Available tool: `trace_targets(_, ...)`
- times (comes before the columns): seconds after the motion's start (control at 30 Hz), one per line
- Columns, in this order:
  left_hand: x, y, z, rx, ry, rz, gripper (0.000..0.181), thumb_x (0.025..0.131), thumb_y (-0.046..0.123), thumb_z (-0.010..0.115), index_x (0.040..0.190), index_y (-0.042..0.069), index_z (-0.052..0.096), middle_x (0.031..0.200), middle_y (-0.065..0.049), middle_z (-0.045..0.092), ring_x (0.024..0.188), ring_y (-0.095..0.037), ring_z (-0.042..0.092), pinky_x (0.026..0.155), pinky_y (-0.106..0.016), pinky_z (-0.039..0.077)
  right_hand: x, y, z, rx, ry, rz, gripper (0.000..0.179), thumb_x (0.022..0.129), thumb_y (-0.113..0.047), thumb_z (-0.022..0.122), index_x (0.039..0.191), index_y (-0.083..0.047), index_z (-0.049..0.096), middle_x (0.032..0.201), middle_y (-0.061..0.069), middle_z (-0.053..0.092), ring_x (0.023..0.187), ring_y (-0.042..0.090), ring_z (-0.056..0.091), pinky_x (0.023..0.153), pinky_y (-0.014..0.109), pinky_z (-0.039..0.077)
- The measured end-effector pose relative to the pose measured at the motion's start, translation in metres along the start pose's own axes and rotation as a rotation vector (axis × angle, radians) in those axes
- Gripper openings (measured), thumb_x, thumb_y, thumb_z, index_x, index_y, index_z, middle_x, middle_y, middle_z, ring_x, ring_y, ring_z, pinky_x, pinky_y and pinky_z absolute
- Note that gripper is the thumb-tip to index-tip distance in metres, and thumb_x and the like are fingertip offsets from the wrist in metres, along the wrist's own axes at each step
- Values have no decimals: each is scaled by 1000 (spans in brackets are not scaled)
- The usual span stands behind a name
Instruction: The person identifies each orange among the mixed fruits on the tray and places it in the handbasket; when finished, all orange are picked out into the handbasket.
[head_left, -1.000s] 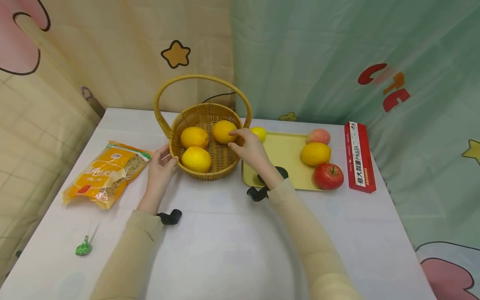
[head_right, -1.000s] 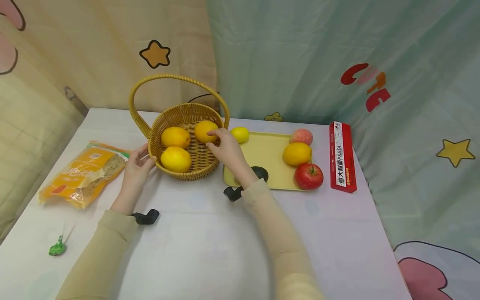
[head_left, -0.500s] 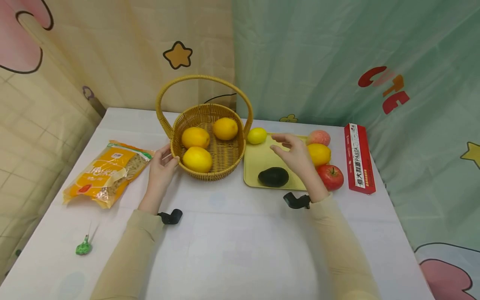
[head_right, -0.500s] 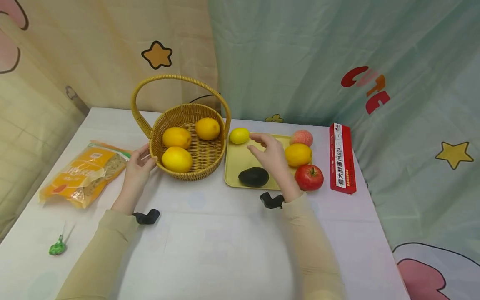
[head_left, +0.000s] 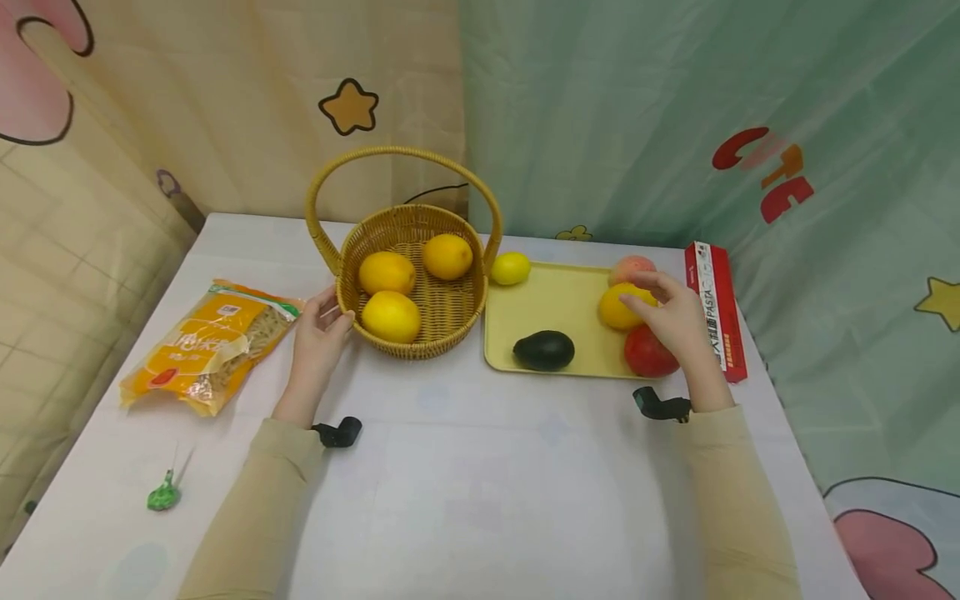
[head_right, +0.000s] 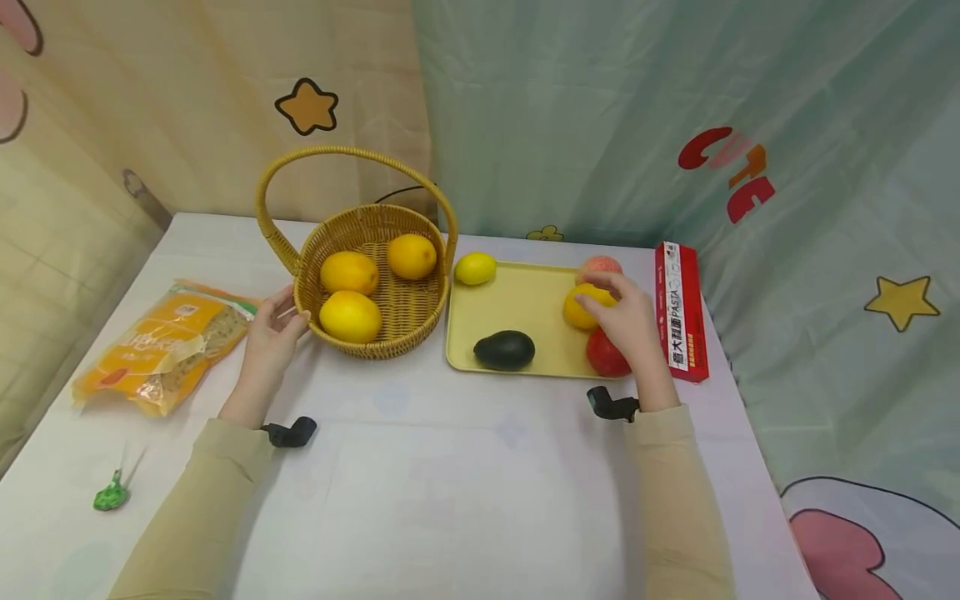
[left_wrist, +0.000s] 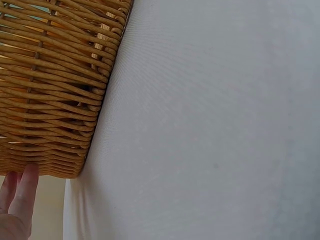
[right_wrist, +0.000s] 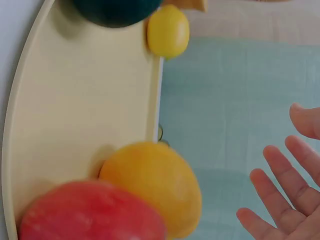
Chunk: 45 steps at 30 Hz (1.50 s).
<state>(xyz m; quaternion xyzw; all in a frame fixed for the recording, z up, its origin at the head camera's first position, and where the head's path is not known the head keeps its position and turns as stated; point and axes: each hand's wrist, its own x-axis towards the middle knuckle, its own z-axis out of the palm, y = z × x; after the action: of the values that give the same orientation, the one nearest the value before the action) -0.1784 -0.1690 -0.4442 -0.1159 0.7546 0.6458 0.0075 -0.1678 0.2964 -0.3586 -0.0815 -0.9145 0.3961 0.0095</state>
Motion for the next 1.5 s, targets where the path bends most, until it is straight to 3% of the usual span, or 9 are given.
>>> trace_targets(0.13,-1,0,0,-4,0,5,58,101,16,52,154,14,29,156,-9,36,142,-25,40,113,-39,44,6,12,-8,-16,1,26,59,94,-42,64,142,-11,50,147,16,48,142,39,34,114,60,37)
trace_targets(0.33,-1,0,0,-11,2,14,59,100,15,52,155,15,28,155,-9,37,140,-25,40,113,-39,43,17,27,-9,-64,-63,86,69,92,-43,66,149,-12,42,153,19,39,141,40,32,115,61,35)
trace_targets(0.63,0,0,-1,7,10,5,59,101,17,52,155,15,28,156,-9,36,141,-25,40,113,-37,44,32,31,-3,-192,-143,107,81,88,-44,70,153,-12,33,155,24,28,138,43,29,110,68,35)
trace_targets(0.77,0,0,-2,13,11,8,59,101,17,52,155,15,28,155,-10,37,140,-25,41,112,-36,44,39,33,0,-210,-190,90,84,88,-42,72,154,-12,30,150,24,31,134,42,29,110,69,35)
trace_targets(1.0,-1,2,-1,2,3,8,58,100,16,53,154,14,31,155,-10,38,140,-25,41,113,-38,44,42,38,5,-237,-232,148,92,86,-40,74,157,-15,21,147,24,25,131,45,29,106,71,37)
trace_targets(1.37,-1,0,-1,-8,-2,5,59,100,16,53,154,15,30,155,-9,38,139,-24,41,112,-37,45,47,44,8,-289,-257,139,97,83,-30,79,156,-16,16,142,26,25,127,47,30,102,74,38)
trace_targets(1.5,0,-2,0,-4,-2,5,58,101,16,53,154,14,29,155,-9,38,140,-25,41,112,-36,45,49,45,10,-324,-241,90,95,82,-29,80,154,-14,20,143,26,26,125,47,32,103,73,38)
